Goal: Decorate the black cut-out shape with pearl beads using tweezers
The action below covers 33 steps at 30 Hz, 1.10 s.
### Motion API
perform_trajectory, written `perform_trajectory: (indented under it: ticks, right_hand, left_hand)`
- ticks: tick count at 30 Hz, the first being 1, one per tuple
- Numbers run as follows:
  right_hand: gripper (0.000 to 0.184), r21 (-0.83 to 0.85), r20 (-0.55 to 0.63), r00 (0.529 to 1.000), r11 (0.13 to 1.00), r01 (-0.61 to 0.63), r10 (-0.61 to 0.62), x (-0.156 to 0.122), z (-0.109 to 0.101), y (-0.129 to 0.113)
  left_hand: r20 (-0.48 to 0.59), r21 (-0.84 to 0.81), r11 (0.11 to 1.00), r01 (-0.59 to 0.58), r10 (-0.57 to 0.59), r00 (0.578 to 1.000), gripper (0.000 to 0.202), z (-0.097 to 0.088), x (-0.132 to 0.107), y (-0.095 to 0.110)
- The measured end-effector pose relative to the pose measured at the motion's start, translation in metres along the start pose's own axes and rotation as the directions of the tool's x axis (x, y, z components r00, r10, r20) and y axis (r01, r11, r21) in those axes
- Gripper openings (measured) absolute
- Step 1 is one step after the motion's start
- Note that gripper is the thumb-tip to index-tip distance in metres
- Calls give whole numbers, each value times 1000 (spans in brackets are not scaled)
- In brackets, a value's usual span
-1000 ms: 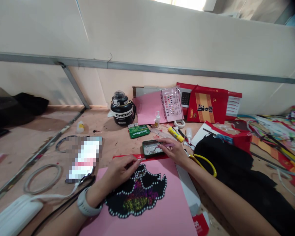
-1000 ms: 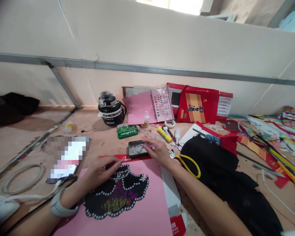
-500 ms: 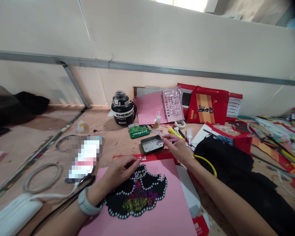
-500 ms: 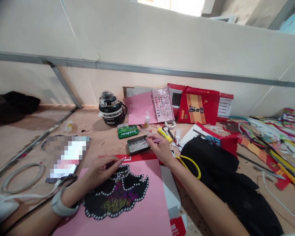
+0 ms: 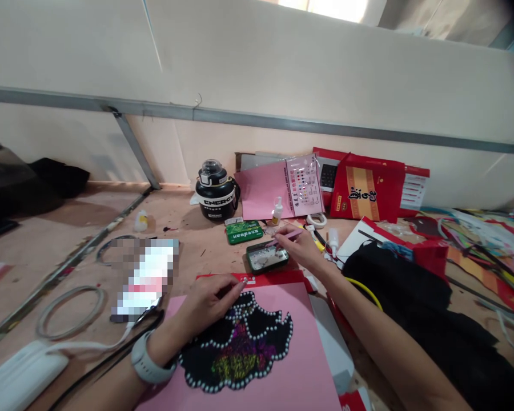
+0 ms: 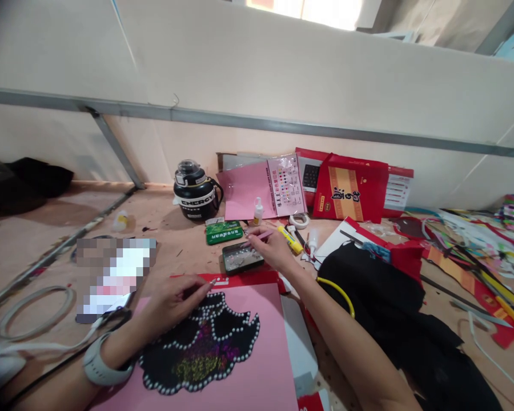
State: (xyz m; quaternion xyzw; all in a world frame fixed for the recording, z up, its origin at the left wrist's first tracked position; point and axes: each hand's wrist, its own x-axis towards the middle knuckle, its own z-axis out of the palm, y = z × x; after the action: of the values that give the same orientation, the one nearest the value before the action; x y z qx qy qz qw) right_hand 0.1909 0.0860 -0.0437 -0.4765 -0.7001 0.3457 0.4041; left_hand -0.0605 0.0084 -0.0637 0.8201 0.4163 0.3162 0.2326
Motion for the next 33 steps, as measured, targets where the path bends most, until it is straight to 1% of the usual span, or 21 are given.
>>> perform_trajectory:
  ticks: [3, 4, 5, 7, 9, 10, 12, 17, 23, 28, 33]
  right_hand:
    - [15, 14, 93, 995, 1000, 18, -20, -6, 6, -1]
    - [14, 6, 89, 996, 1000, 24, -25, -7, 7, -1]
    - [13, -6, 60, 998, 1000, 30, -30, -7, 7, -1]
    - [15, -31, -42, 998, 999, 43, -44, -7, 4, 0]
    - [19, -49, -134, 989, 997, 56, -62, -5, -1, 1]
    - [20, -57, -157, 985, 996, 62, -70, -4, -3, 1]
    - [21, -73, -167, 983, 995, 71, -82, -3, -6, 3]
    - [19, -110, -103, 990, 991, 81, -92, -6, -3, 7]
    - [28, -166, -26, 996, 983, 76, -81, -7, -4, 7]
    - [25, -229, 1, 997, 970, 79, -81, -8, -6, 6]
    - [18, -252, 41, 996, 964, 85, -77, -14, -6, 2]
  left_hand:
    - [-4, -4, 1000, 3, -3, 1000, 21, 1, 0, 0]
    - [-11, 0, 1000, -1, 1, 1000, 21, 1, 0, 0]
    - [-17, 0, 1000, -6, 6, 1000, 21, 1, 0, 0]
    - [-28, -3, 1000, -11, 11, 1000, 20, 1, 0, 1]
    - [-31, -4, 1000, -10, 10, 999, 20, 0, -1, 2]
    - [-30, -3, 1000, -10, 10, 999, 20, 0, -1, 3]
    - [-32, -1, 1000, -10, 10, 999, 21, -1, -1, 3]
    - [-35, -4, 1000, -19, 19, 999, 21, -1, 1, 3]
    - [-41, -8, 1000, -28, 27, 999, 21, -2, 1, 3]
    - [-46, 17, 1000, -18, 19, 999, 21, -2, 1, 3]
    - [-35, 3, 1000, -17, 17, 999, 21, -2, 0, 0]
